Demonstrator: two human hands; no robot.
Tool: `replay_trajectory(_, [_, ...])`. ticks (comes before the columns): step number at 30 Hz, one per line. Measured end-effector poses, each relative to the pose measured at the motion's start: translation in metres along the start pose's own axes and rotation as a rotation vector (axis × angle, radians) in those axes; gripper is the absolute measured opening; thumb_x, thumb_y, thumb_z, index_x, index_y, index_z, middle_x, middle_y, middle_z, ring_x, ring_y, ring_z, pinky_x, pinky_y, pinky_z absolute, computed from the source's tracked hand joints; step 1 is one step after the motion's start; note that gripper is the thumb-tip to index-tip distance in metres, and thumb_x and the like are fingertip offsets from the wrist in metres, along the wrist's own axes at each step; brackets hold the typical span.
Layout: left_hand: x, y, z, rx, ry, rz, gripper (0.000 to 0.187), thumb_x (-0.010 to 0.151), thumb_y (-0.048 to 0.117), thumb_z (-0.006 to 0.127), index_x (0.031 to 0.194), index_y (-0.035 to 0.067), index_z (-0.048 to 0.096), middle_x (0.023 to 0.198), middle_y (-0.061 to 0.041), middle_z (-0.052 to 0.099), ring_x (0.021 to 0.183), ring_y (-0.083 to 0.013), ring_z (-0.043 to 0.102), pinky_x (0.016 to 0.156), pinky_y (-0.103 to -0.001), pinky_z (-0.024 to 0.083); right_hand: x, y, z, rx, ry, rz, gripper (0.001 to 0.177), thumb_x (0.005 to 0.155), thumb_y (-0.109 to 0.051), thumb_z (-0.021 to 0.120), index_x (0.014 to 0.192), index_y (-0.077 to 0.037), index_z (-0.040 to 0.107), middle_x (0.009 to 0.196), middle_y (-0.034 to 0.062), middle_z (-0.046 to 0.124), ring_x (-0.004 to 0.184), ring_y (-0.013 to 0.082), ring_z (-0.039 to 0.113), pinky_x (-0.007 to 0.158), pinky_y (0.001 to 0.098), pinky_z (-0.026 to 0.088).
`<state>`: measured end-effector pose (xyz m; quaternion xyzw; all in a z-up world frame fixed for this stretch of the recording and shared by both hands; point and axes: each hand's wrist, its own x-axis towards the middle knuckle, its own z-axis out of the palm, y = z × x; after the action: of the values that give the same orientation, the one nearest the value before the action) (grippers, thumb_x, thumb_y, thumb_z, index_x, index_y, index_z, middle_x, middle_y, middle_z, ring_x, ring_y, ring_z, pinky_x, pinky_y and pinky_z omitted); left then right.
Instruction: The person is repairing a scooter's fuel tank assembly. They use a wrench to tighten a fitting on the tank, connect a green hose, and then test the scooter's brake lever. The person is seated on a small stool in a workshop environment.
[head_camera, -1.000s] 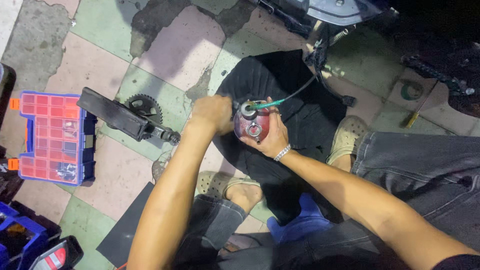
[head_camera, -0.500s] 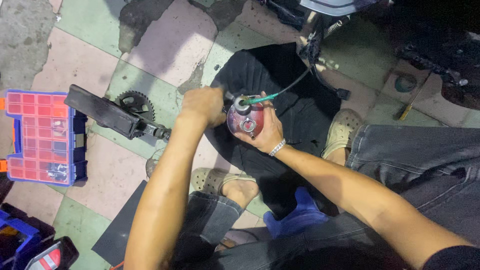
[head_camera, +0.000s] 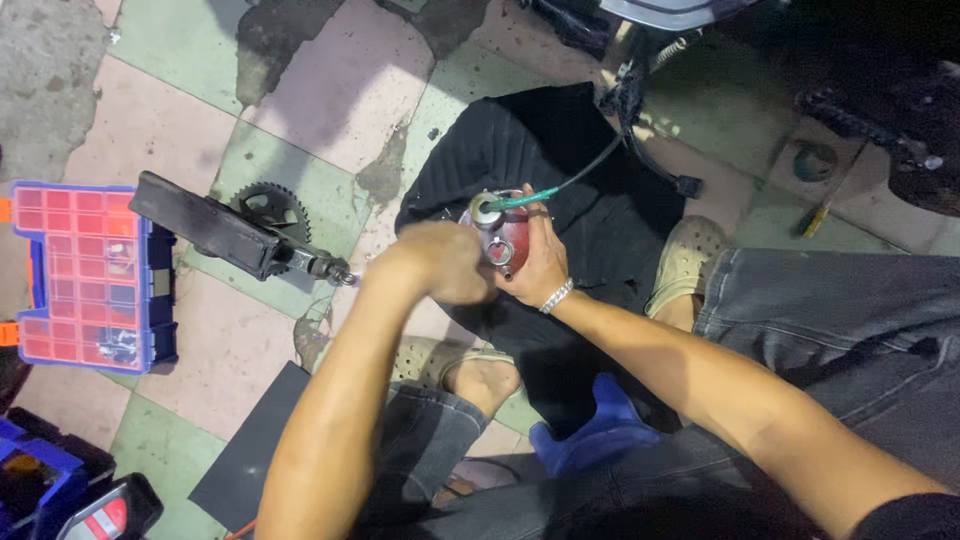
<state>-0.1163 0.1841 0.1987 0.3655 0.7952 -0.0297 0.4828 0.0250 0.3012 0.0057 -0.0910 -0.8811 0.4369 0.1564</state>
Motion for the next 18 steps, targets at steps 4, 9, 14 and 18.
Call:
replay_trajectory(4, [-0.015, -0.018, -0.010, -0.264, 0.146, 0.102, 0.035, 0.078, 0.032, 0.068, 0.098, 0.008, 0.083, 0.095, -0.018, 0.080, 0.096, -0.0339, 0.077, 0.088, -0.040, 0.059, -0.004, -0.005, 0.001, 0.028, -0.014, 0.071, 0.122, 0.072, -0.049, 0.093, 0.159, 0.002, 0.024, 0.159, 0.0248, 0.042, 0.142, 0.0415, 0.051, 0.115, 0.0451, 0.048])
replay_trajectory(9, [-0.003, -0.010, 0.004, 0.024, 0.241, -0.127, 0.033, 0.079, 0.029, 0.074, 0.102, 0.007, 0.079, 0.104, -0.021, 0.072, 0.104, -0.0373, 0.069, 0.092, -0.046, 0.054, 0.004, -0.006, 0.002, -0.009, 0.036, 0.000, 0.128, 0.064, -0.050, 0.095, 0.156, 0.003, 0.022, 0.157, 0.0278, 0.040, 0.139, 0.0462, 0.049, 0.112, 0.0476, 0.047])
replay_trajectory(14, [0.017, 0.004, 0.028, -0.203, 0.096, 0.222, 0.031, 0.078, 0.028, 0.069, 0.105, 0.015, 0.078, 0.100, -0.019, 0.076, 0.098, -0.0349, 0.073, 0.088, -0.044, 0.056, 0.002, -0.003, -0.002, 0.034, -0.001, 0.005, 0.131, 0.062, -0.048, 0.092, 0.157, 0.004, 0.020, 0.158, 0.0302, 0.037, 0.138, 0.0480, 0.048, 0.110, 0.0481, 0.047])
replay_trajectory(18, [0.016, 0.002, 0.036, -0.170, 0.338, 0.186, 0.030, 0.079, 0.029, 0.073, 0.107, 0.017, 0.078, 0.099, -0.019, 0.075, 0.095, -0.0353, 0.071, 0.085, -0.048, 0.054, 0.001, 0.000, 0.004, 0.044, -0.017, 0.068, 0.124, 0.068, -0.044, 0.091, 0.159, 0.003, 0.021, 0.157, 0.0281, 0.040, 0.137, 0.0455, 0.052, 0.108, 0.0472, 0.050])
